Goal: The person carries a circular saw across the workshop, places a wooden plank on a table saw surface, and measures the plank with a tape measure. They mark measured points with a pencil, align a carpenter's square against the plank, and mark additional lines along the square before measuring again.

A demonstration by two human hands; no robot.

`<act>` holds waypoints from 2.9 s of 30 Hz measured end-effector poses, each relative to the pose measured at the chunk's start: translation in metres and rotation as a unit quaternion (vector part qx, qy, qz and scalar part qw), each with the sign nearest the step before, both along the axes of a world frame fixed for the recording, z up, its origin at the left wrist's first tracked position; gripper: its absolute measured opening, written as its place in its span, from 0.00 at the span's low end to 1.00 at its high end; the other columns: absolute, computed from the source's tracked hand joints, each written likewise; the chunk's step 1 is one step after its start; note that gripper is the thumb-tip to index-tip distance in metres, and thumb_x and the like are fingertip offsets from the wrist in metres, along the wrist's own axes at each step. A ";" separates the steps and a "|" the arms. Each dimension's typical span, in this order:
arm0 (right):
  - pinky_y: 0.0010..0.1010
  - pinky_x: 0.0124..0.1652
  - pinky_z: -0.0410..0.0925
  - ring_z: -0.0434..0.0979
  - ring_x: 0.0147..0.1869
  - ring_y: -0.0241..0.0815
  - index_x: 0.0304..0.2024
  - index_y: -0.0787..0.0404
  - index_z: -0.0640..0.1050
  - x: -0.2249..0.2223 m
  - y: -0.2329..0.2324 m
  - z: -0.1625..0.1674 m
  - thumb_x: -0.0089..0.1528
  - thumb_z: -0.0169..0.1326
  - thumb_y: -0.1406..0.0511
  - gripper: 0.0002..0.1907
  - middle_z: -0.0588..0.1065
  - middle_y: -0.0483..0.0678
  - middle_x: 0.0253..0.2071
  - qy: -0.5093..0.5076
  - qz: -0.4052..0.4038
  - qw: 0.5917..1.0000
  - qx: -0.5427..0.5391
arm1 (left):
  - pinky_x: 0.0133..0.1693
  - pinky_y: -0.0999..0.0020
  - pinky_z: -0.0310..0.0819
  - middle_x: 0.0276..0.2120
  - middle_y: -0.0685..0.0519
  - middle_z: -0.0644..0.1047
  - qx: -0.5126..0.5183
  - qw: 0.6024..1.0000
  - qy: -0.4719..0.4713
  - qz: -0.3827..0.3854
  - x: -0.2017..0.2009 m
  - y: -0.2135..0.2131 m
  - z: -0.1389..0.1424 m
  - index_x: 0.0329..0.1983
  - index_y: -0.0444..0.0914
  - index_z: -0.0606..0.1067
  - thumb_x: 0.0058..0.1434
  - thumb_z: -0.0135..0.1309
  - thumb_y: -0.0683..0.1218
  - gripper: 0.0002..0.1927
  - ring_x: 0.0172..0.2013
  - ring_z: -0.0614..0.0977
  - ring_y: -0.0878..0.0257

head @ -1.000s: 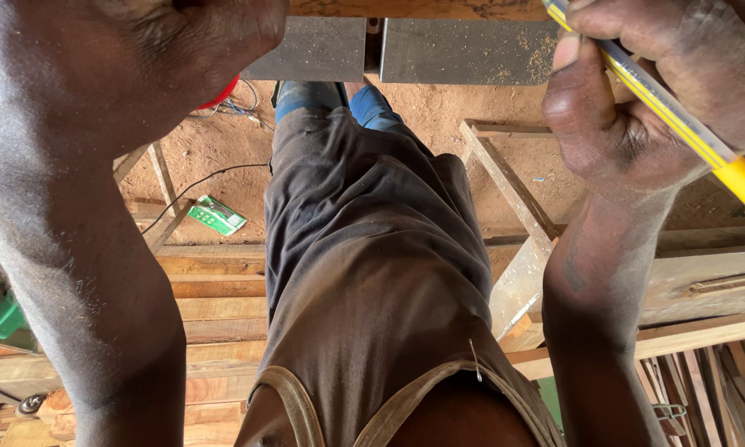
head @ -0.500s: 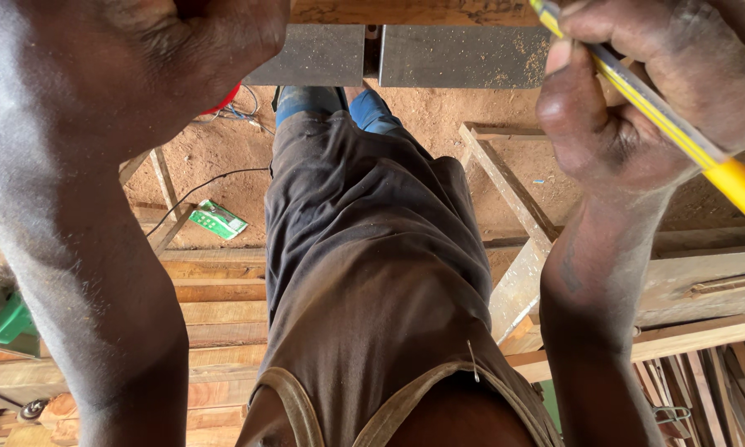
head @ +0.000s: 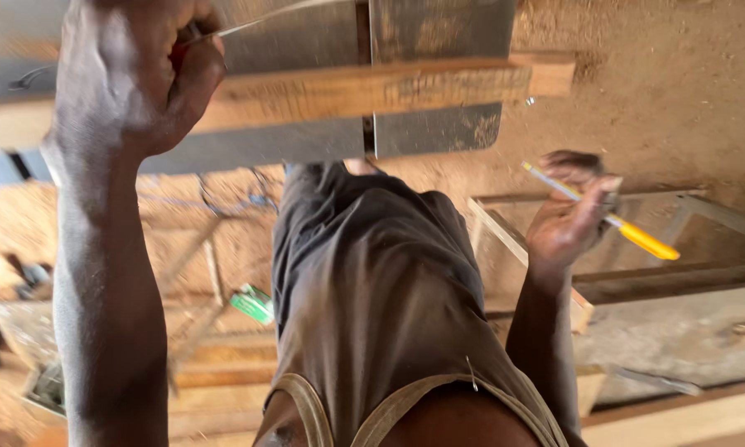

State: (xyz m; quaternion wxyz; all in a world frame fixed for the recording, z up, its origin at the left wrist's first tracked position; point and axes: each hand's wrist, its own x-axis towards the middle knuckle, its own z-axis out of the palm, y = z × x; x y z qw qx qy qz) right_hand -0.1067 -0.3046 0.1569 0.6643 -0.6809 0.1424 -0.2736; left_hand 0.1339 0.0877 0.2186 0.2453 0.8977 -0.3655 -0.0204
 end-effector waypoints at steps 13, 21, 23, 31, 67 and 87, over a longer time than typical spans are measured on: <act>0.19 0.24 0.71 0.77 0.33 0.29 0.64 0.60 0.67 0.182 -0.068 -0.030 0.58 0.66 0.58 0.36 0.72 0.45 0.47 0.340 0.254 0.891 -0.163 | 0.53 0.48 0.76 0.43 0.41 0.82 0.310 0.945 0.066 -0.086 0.086 0.046 -0.110 0.48 0.36 0.77 0.72 0.52 0.59 0.21 0.61 0.76 0.46; 0.30 0.31 0.73 0.77 0.37 0.38 0.50 0.67 0.74 0.196 -0.058 -0.082 0.63 0.66 0.60 0.22 0.77 0.51 0.41 0.469 0.177 0.836 -0.222 | 0.51 0.44 0.73 0.51 0.33 0.75 0.227 0.971 0.058 -0.039 0.098 -0.005 -0.127 0.69 0.30 0.62 0.64 0.53 0.68 0.44 0.57 0.70 0.37; 0.28 0.33 0.76 0.77 0.38 0.35 0.48 0.64 0.75 0.180 -0.074 -0.074 0.65 0.64 0.63 0.15 0.76 0.47 0.41 0.403 0.140 0.883 -0.196 | 0.45 0.47 0.75 0.50 0.35 0.73 0.141 0.984 -0.081 -0.067 0.087 -0.013 -0.100 0.65 0.32 0.67 0.60 0.54 0.68 0.43 0.57 0.69 0.33; 0.22 0.36 0.67 0.72 0.40 0.30 0.52 0.61 0.77 0.023 -0.096 0.096 0.75 0.59 0.65 0.07 0.73 0.39 0.41 0.199 -0.049 0.950 -0.238 | 0.69 0.45 0.67 0.56 0.45 0.75 -0.115 0.981 0.075 -0.140 -0.050 -0.103 0.057 0.61 0.35 0.73 0.63 0.66 0.58 0.31 0.65 0.71 0.45; 0.21 0.22 0.55 0.61 0.22 0.28 0.61 0.68 0.70 0.023 0.151 0.015 0.68 0.57 0.65 0.21 0.72 0.40 0.31 0.219 -0.028 0.870 0.442 | 0.31 0.62 0.81 0.52 0.37 0.71 0.141 0.955 0.059 -0.255 -0.056 -0.099 -0.022 0.75 0.59 0.62 0.47 0.69 0.56 0.50 0.59 0.73 0.40; 0.24 0.22 0.60 0.67 0.23 0.32 0.55 0.63 0.72 0.005 0.146 0.015 0.67 0.58 0.68 0.15 0.74 0.46 0.34 0.265 -0.021 0.839 0.476 | 0.24 0.71 0.79 0.58 0.34 0.72 0.052 0.961 0.058 -0.266 -0.053 -0.088 -0.025 0.71 0.55 0.69 0.61 0.52 0.38 0.34 0.65 0.72 0.40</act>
